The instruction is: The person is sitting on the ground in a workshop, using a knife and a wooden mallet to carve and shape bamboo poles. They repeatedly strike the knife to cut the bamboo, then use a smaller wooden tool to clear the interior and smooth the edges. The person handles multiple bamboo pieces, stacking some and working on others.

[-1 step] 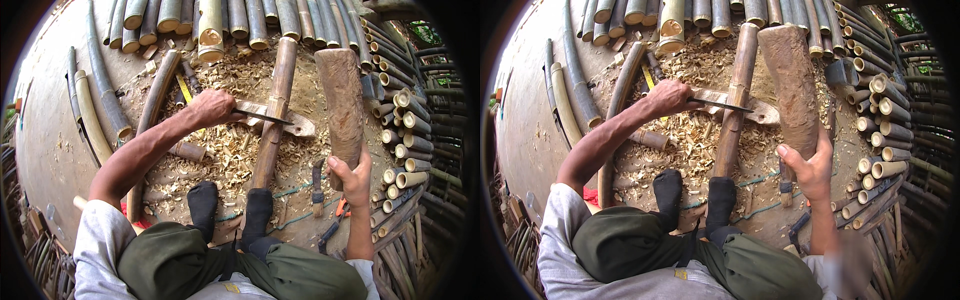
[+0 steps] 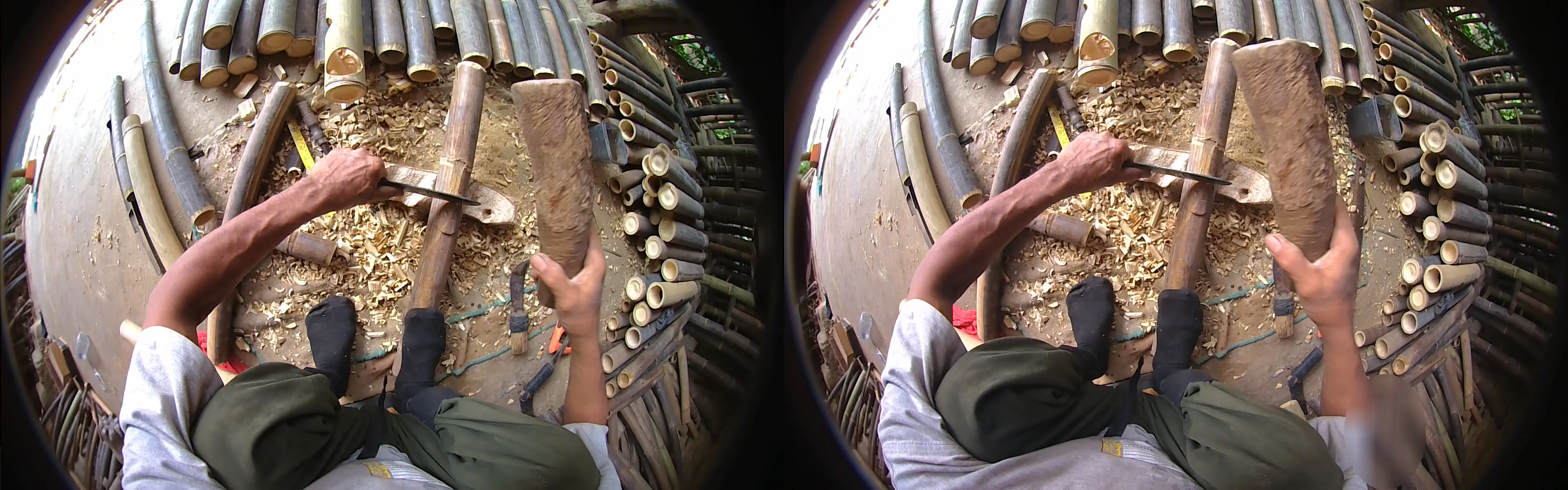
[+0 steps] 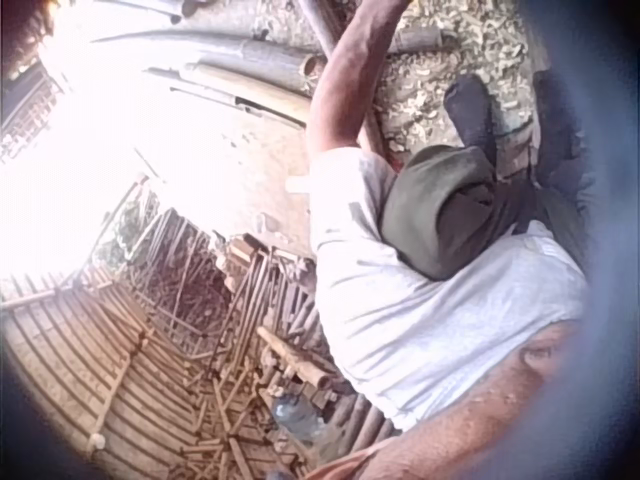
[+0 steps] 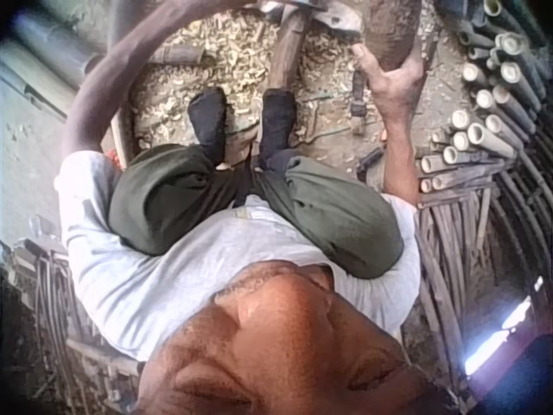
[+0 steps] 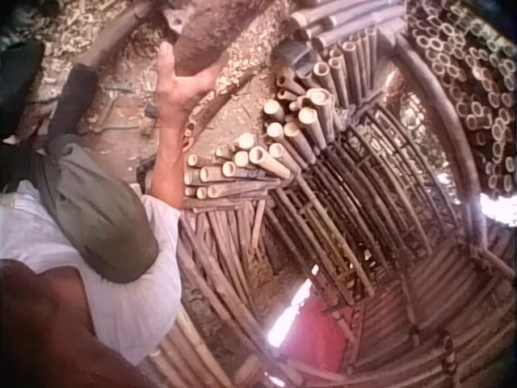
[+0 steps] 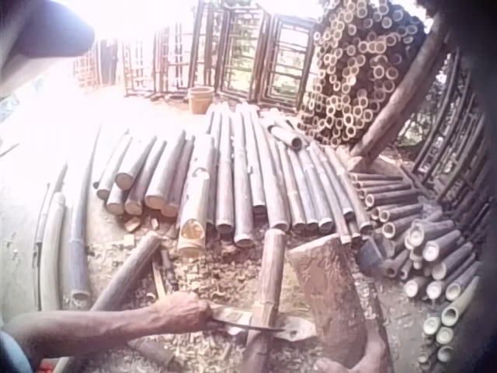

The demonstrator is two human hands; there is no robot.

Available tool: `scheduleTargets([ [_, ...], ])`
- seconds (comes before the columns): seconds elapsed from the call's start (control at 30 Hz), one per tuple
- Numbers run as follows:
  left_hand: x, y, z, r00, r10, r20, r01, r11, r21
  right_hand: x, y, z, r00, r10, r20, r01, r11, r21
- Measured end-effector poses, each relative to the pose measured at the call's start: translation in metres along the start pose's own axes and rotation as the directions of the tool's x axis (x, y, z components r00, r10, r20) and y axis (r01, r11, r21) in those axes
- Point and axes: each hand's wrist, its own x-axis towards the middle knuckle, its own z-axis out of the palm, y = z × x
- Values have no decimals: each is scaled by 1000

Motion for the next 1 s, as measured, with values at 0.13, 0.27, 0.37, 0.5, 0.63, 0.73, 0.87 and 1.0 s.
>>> scheduleTargets([
  [0.13, 12, 1, 6, 997, 50, -59, -52, 998, -29, -6, 46, 18, 935, 322, 151, -225, 865, -449],
  [0.27, 6, -8, 6, 1000, 29, -3, -29, 1000, -11, 48, -15, -10, 901, 297, 316, -173, 915, -365],
  [0.37, 1, -17, 10, 1000, 15, 16, -14, 1000, -28, 54, -52, -3, 984, 113, 134, -114, 993, -5],
  [0.5, 16, 0, 3, 999, 39, 33, -38, 999, -34, 23, 34, 33, 999, 41, 12, -39, 992, -121],
  [0.63, 16, -11, 3, 998, 11, 58, -7, 998, -61, 62, 9, 17, 845, 491, 211, -312, 774, -552],
  [0.73, 10, -17, 8, 998, 25, 51, -22, 997, -73, 76, -42, -10, 946, 241, 217, -166, 935, -313],
  [0.87, 9, -17, 6, 998, 20, 66, -13, 995, -100, 60, -13, 16, 988, -88, -125, 92, 995, 29],
  [1.0, 22, 1, -1, 995, 73, 63, -67, 993, -94, 28, 61, 33, 898, 358, 256, -166, 814, -556],
])
